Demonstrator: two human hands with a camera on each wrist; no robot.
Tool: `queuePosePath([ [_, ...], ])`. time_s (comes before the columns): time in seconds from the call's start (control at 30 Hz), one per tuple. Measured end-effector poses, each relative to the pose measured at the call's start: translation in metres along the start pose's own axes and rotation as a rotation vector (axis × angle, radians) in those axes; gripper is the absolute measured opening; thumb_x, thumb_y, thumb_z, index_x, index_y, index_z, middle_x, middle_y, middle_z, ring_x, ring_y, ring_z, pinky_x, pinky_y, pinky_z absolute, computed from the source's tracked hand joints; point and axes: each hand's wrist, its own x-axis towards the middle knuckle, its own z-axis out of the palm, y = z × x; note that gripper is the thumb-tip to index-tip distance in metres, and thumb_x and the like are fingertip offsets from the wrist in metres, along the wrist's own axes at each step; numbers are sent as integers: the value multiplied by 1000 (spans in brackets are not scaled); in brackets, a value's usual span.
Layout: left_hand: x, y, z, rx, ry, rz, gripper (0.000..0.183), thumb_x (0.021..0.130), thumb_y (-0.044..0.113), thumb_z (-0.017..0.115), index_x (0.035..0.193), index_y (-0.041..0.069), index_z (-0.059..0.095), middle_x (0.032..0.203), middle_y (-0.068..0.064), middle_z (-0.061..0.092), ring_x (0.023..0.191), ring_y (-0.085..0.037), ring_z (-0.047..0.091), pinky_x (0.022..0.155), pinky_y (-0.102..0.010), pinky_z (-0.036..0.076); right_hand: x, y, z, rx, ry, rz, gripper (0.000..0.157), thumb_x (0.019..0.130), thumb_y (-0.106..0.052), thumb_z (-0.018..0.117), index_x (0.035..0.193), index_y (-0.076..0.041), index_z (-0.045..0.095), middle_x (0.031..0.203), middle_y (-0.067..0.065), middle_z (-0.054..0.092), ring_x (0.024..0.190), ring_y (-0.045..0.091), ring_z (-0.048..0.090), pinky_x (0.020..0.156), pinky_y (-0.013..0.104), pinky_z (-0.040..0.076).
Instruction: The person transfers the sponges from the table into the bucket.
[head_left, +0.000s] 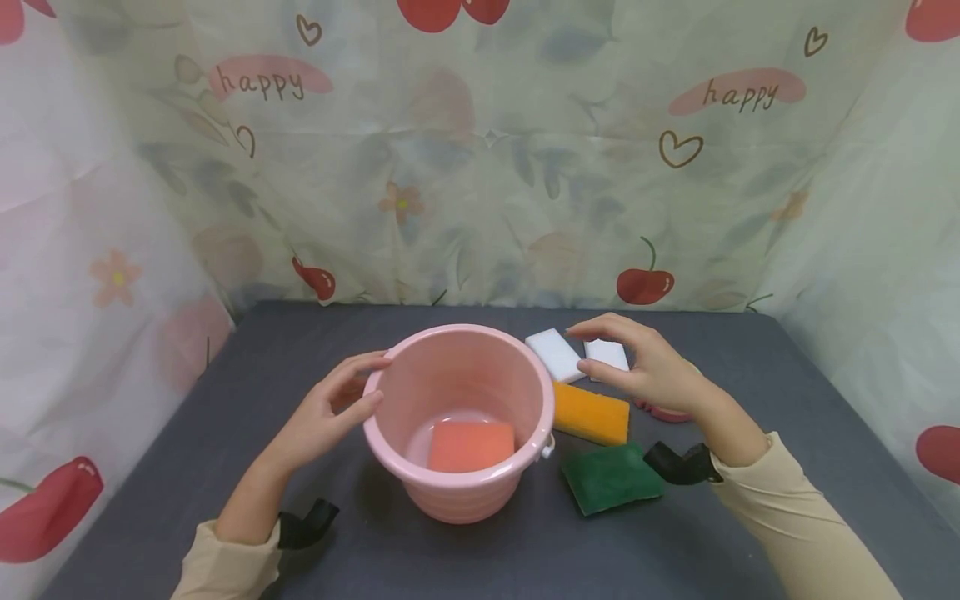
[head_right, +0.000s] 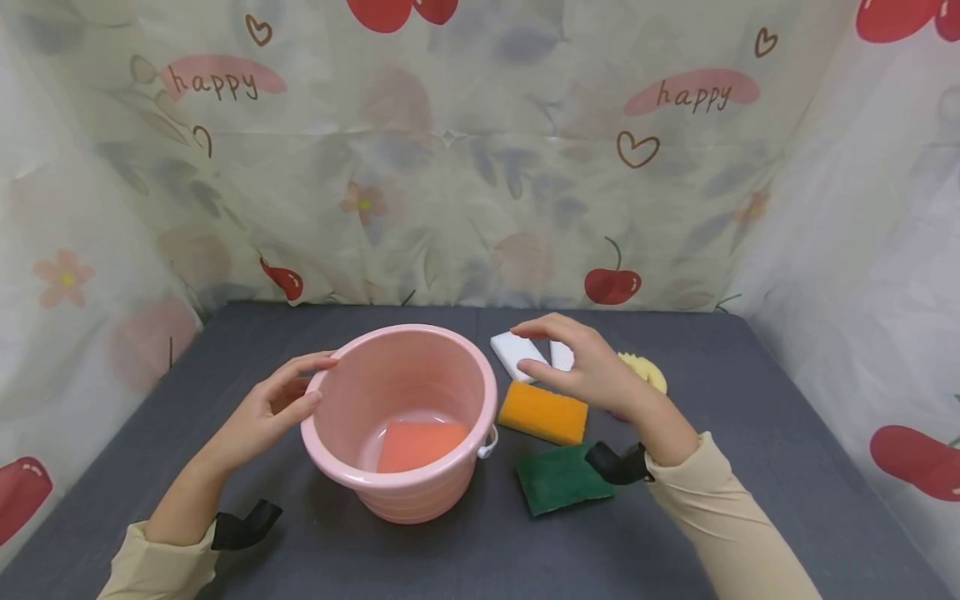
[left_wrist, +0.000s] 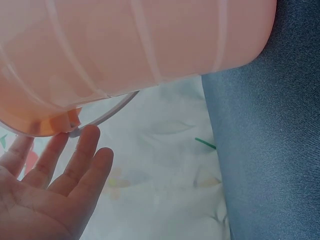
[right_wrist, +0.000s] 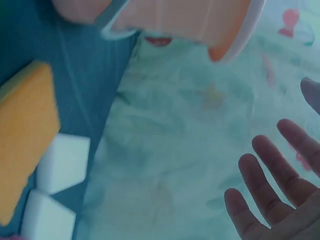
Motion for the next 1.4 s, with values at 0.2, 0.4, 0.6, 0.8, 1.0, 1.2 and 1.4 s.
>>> queuePosePath([
  [0.2,0,0,0,-3,2,10,42,92,15,57,133,16,48,140,-7,44,110,-25,55,87,-17,47,-13,23,-7,-19,59,117,36,86,-11,65,121,-11,59,116,5,61,109,8,56,92,4,36],
  [0.4,0,0,0,-3,4,13,42,91,14,58,133,15,49,141,-7,44,108,-18,56,87,-17,47,-25,46,-10,-20,71,247,37,89,-15,63,124,-7,55,123,11,59,112,13,56,94,13,43],
  [0.6,0,0,0,-7,5,10,42,91,14,58,133,15,49,141,-7,44,105,-14,57,86,-17,48,-35,61,-8,15,76,313,41,89,-16,63,127,-4,52,125,16,57,113,28,52,97,45,42],
  [0.8,0,1,-1,-14,4,16,42,91,13,58,133,15,49,141,-8,44,107,-19,56,87,-17,47,-47,80,-8,27,91,402,50,88,-20,65,130,-1,47,131,21,50,119,35,45,100,58,35],
  [1.0,0,1,0,-25,-2,11,43,91,11,57,133,14,48,141,-9,43,109,-27,55,85,-17,48,-61,101,-11,8,64,546,70,86,-29,66,140,1,33,140,29,36,128,46,32,102,64,27],
  [1.2,1,1,1,-34,-7,10,43,91,10,57,133,13,48,141,-9,43,110,-29,55,85,-17,48,-76,117,-10,16,36,653,88,82,-35,70,145,0,20,147,31,22,133,50,22,101,68,23],
  [1.4,0,0,1,-43,-6,14,43,91,10,57,133,13,48,141,-10,43,108,-30,56,83,-18,50,-86,126,-5,26,9,684,98,79,-35,73,147,1,12,148,34,16,134,51,19,102,68,22],
])
